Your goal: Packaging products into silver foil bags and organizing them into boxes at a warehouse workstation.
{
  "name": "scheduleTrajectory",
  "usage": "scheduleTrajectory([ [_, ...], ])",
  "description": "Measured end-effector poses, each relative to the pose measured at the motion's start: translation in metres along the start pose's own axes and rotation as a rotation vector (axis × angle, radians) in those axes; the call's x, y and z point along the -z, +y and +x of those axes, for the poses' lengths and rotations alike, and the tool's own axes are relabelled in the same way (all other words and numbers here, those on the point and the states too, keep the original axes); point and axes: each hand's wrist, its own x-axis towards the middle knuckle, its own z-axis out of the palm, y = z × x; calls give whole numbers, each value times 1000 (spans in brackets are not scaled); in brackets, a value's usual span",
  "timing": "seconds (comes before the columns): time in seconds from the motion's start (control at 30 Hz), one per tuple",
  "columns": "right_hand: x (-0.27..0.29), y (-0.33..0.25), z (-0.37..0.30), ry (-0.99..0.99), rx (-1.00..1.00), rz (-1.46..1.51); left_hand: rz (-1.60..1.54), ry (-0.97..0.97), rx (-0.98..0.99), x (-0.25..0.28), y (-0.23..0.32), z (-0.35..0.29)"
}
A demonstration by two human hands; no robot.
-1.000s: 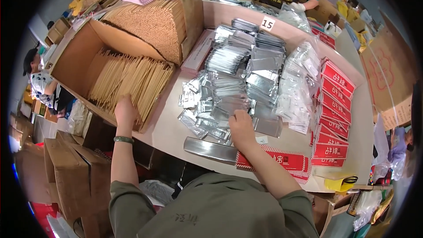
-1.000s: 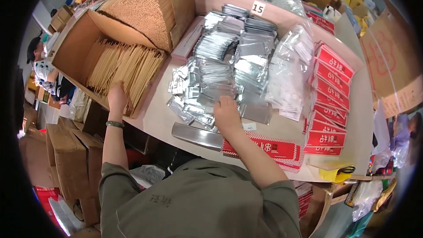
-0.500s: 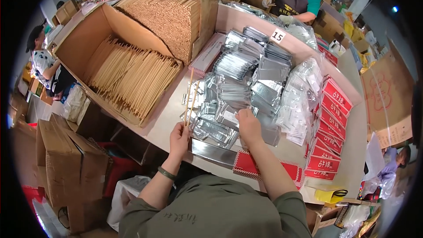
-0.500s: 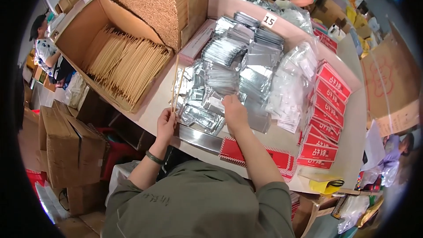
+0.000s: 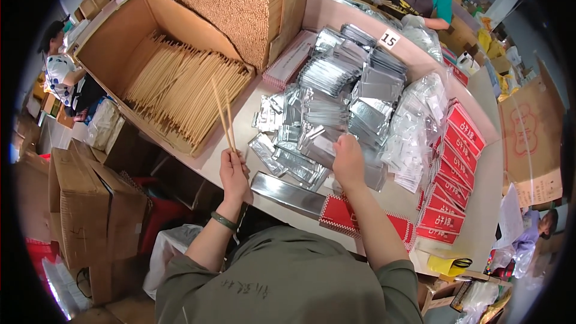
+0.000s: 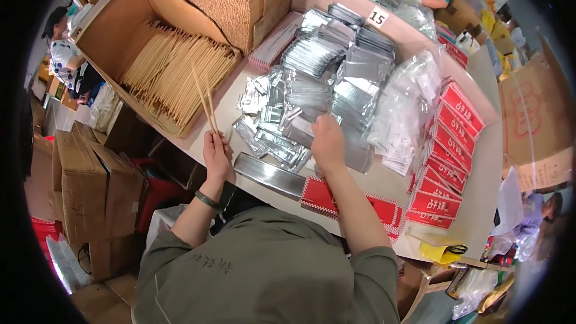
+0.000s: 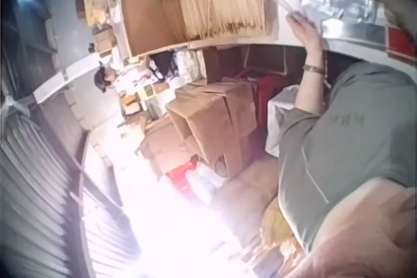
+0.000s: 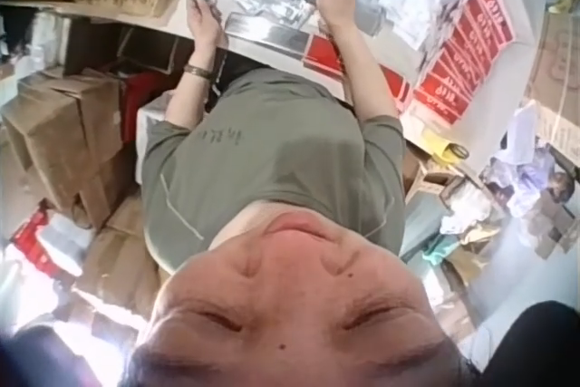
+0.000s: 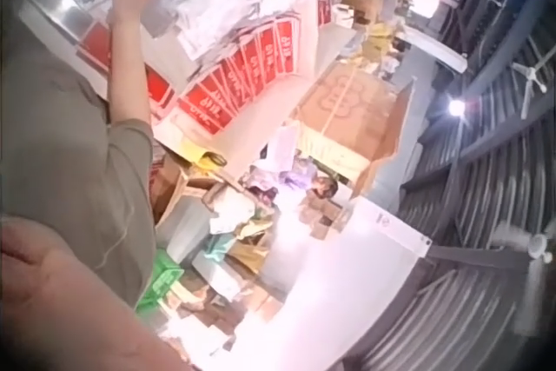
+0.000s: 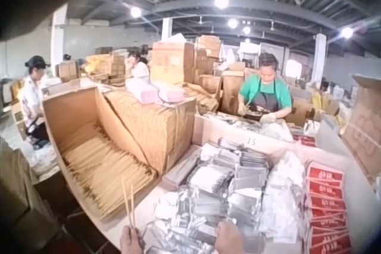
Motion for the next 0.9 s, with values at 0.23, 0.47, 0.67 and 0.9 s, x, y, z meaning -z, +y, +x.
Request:
scheduleTrajectory([
  [0.23, 3, -56, -59, -457, 250, 81, 298, -260, -37, 6, 18, -8],
  [0.47, 59, -55, -78, -324, 13, 77, 386, -822, 289, 56, 69, 10],
  [0.67, 66, -37, -102, -513, 167, 63, 773, -911, 59, 11, 63, -6],
  [0.9, 71, -46, -89, -505, 95, -9, 890, -411, -269, -36, 37, -40],
])
